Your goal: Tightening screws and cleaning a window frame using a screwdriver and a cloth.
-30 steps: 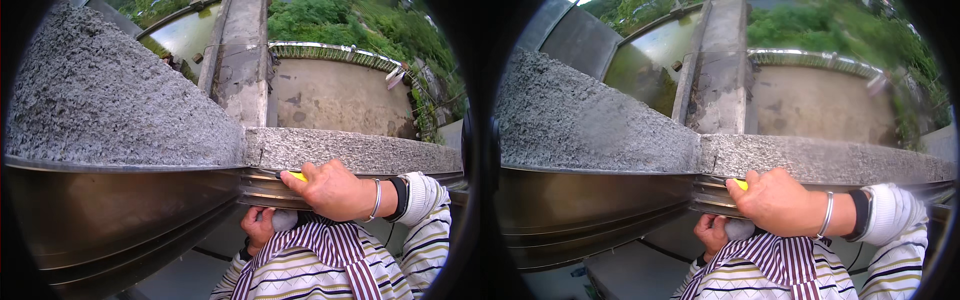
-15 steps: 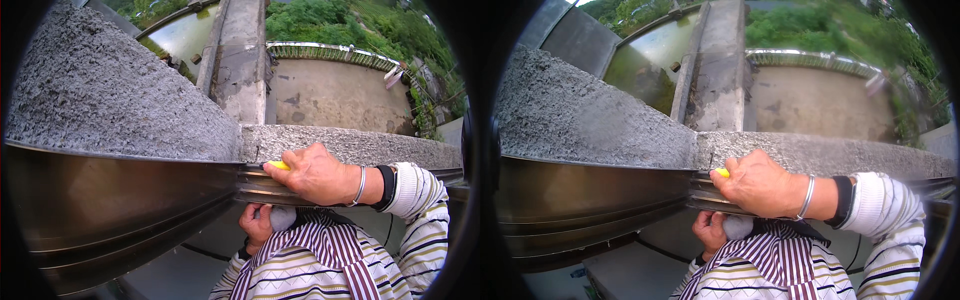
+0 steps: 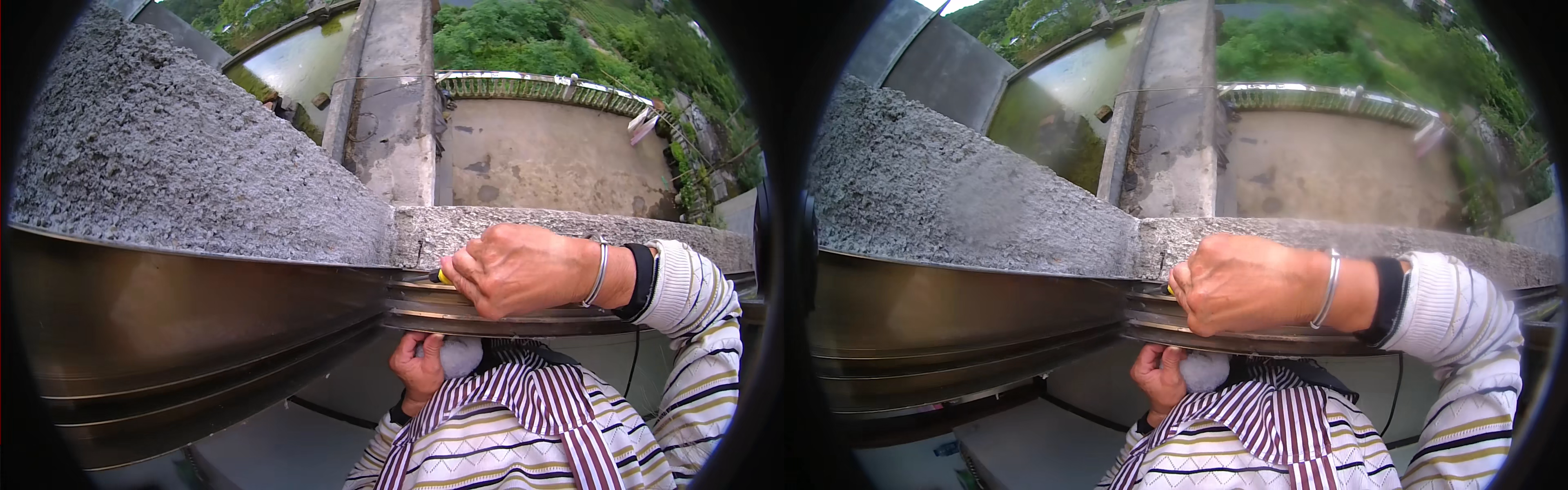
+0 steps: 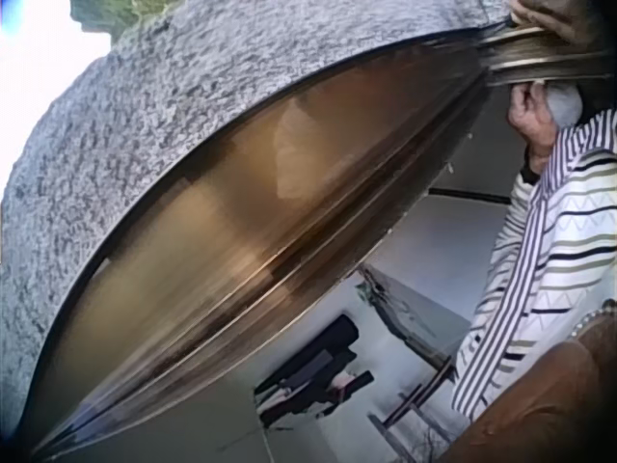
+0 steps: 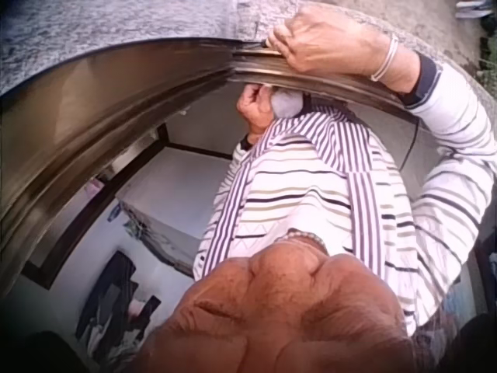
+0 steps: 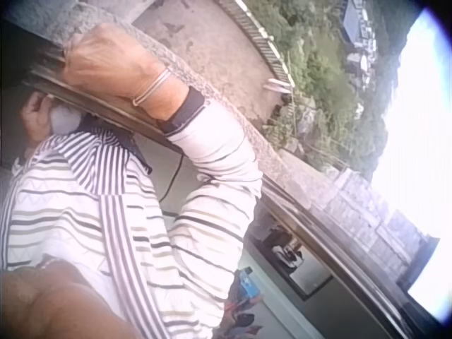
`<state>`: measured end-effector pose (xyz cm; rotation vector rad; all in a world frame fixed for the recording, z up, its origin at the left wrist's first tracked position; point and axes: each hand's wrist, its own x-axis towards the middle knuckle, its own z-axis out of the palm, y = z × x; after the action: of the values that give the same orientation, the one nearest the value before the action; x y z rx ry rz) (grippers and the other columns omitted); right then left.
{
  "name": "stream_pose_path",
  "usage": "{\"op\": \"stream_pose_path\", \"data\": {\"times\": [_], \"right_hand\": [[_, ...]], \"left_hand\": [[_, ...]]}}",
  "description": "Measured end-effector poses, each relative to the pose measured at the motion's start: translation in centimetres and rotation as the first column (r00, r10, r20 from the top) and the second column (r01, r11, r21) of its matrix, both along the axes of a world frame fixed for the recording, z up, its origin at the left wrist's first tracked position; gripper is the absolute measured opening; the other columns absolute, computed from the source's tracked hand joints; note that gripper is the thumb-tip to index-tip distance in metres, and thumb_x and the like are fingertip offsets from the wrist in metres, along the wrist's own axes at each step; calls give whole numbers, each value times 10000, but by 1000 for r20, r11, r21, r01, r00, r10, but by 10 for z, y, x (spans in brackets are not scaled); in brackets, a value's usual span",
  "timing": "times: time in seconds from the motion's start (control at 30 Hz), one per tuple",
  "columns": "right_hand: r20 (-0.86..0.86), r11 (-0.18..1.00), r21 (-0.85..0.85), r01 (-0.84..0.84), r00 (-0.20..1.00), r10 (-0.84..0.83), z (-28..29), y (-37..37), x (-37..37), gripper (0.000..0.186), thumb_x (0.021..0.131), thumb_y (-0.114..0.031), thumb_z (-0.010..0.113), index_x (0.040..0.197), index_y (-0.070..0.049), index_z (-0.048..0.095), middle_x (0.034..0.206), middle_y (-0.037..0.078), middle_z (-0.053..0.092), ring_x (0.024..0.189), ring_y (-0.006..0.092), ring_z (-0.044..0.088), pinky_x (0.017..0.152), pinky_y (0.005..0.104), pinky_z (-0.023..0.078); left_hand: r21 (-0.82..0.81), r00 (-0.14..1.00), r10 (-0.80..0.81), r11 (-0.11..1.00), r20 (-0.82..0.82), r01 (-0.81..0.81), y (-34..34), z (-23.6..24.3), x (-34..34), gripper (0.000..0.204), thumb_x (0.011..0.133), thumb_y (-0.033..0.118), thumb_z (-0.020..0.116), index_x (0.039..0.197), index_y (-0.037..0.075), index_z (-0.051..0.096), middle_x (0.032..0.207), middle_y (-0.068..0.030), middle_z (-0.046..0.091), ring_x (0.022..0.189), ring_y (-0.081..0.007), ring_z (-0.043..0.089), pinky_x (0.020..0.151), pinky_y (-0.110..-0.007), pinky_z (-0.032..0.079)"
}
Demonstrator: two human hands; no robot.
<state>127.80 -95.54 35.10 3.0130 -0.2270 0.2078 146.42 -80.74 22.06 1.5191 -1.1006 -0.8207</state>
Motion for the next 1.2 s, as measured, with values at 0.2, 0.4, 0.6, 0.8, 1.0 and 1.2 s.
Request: {"op": "stream_pose_path", "data": {"times": [0.2, 0.4, 0.6, 0.8, 1.0, 1.2], "right_hand": [[55, 973, 55, 223, 972, -226, 18, 9, -9, 201, 714, -149, 569, 785, 32, 619, 698, 69, 569, 666, 180, 599, 561, 281, 470], [59, 943, 132, 306, 947, -316, 7, 12, 9, 229, 719, -157, 573, 827, 41, 611, 727, 87, 579, 674, 192, 609, 550, 289, 480], [-29, 978, 138, 158, 987, -155, 4, 6, 12, 205, 671, -168, 575, 726, 26, 616, 716, 93, 582, 669, 197, 613, 534, 296, 480], [-50, 977, 82, 198, 980, -194, 43, 9, -12, 265, 646, -183, 571, 771, 48, 606, 653, 70, 541, 664, 182, 595, 525, 282, 463], [90, 955, 139, 261, 957, -274, 25, 24, 1, 308, 705, -190, 564, 861, 73, 599, 571, 40, 496, 450, 143, 523, 371, 261, 391], [78, 937, 131, 325, 939, -336, 15, 33, 19, 318, 699, -176, 569, 874, 87, 602, 592, 47, 520, 500, 147, 553, 394, 259, 413]], "left_hand": [[14, 1000, -2, 1000, 16, 1, 0, 1, 4, 275, 831, 229, 702, 773, -28, 622, 649, -55, 634, 603, -101, 566, 576, -251, 456], [30, 1000, -30, 999, -5, 30, -3, 9, 5, 263, 814, 222, 716, 779, -27, 640, 645, -54, 639, 608, -100, 571, 582, -258, 459], [10, 999, -40, 999, 12, 40, -2, 4, 6, 229, 815, 192, 710, 793, -26, 644, 651, -59, 643, 605, -97, 569, 578, -254, 460], [22, 1000, -7, 1000, 10, 7, 2, 1, 6, 240, 827, 209, 701, 790, -21, 643, 659, -49, 640, 604, -96, 573, 571, -252, 464], [26, 1000, -3, 1000, 22, 2, -1, 9, 3, 316, 832, 286, 698, 805, -25, 647, 726, -43, 656, 668, -86, 557, 621, -259, 461], [8, 999, -3, 1000, -37, 4, -1, 12, 3, 372, 818, 339, 709, 819, -29, 649, 754, -40, 661, 701, -84, 550, 646, -264, 456]]}}
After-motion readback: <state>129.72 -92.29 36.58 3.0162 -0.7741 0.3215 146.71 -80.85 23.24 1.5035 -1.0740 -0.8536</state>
